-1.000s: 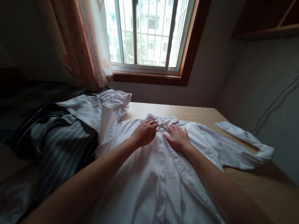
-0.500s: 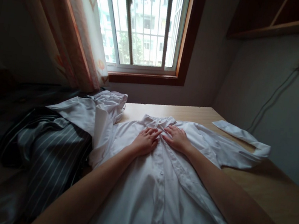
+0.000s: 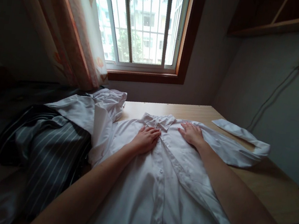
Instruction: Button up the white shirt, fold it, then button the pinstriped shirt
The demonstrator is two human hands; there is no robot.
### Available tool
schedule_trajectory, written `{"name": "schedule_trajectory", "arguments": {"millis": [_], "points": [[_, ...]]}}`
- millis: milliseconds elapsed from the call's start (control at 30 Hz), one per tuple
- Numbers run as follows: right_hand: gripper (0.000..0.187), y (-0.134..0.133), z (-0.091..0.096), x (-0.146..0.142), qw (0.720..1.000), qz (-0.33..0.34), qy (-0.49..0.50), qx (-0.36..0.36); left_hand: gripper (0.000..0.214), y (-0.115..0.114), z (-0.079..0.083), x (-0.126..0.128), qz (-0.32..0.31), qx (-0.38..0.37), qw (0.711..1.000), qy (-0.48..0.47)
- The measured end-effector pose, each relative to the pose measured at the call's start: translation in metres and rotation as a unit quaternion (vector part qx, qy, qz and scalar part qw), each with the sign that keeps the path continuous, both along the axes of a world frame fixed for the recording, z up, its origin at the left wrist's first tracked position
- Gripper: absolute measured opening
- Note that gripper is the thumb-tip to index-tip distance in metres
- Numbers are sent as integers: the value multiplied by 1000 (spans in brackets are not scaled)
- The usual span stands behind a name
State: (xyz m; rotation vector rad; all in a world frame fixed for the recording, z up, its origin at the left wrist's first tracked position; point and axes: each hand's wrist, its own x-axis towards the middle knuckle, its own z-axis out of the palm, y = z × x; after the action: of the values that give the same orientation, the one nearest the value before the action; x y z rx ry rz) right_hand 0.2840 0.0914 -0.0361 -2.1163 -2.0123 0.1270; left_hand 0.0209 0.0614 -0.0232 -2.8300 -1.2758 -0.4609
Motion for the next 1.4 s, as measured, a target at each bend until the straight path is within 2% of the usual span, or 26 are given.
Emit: {"name": "schedule_trajectory", "arguments": {"millis": [100, 200, 300, 367, 433, 500, 567, 633, 767, 933, 1133, 1300, 1400], "points": [[54, 1, -7, 9, 999, -36, 1, 24, 40, 3, -2, -1, 0, -3, 1000, -8], [43, -3, -5, 7, 994, -44, -16, 95, 40, 8, -4, -3, -10, -14, 1000, -22], [33, -11, 10, -4, 984, -9, -2, 179, 40, 12, -5, -4, -13, -21, 999, -32], [28, -18, 24, -17, 978, 38, 42, 199, 41, 12, -5, -4, -8, -21, 999, -29], [25, -27, 36, -33, 974, 102, 97, 176, 42, 11, -5, -4, -2, -17, 1000, -24], [26, -37, 42, -49, 970, 164, 136, 118, 43, 9, -5, -3, 2, -11, 1000, -19], [29, -47, 43, -64, 968, 201, 141, 51, 41, 7, -3, -3, 5, -5, 1000, -19], [32, -55, 41, -74, 970, 217, 109, 15, 38, 4, 0, -2, 7, 9, 1000, -26], [19, -61, 40, -78, 973, 222, 70, 3, 24, 0, 7, -3, 29, 46, 996, -64], [9, -55, 43, -68, 960, 250, 120, -31, 16, 0, 10, -3, 14, 20, 995, -98], [9, -48, 46, -64, 947, 215, 239, -12, 10, -2, 15, -4, -1, -55, 991, -120], [16, -47, 42, -70, 904, 187, 385, 12, 13, -3, 17, -3, 7, -77, 991, -110], [14, -47, 33, -77, 903, 164, 397, -8, 14, -3, 17, -2, 15, -78, 992, -99]]}}
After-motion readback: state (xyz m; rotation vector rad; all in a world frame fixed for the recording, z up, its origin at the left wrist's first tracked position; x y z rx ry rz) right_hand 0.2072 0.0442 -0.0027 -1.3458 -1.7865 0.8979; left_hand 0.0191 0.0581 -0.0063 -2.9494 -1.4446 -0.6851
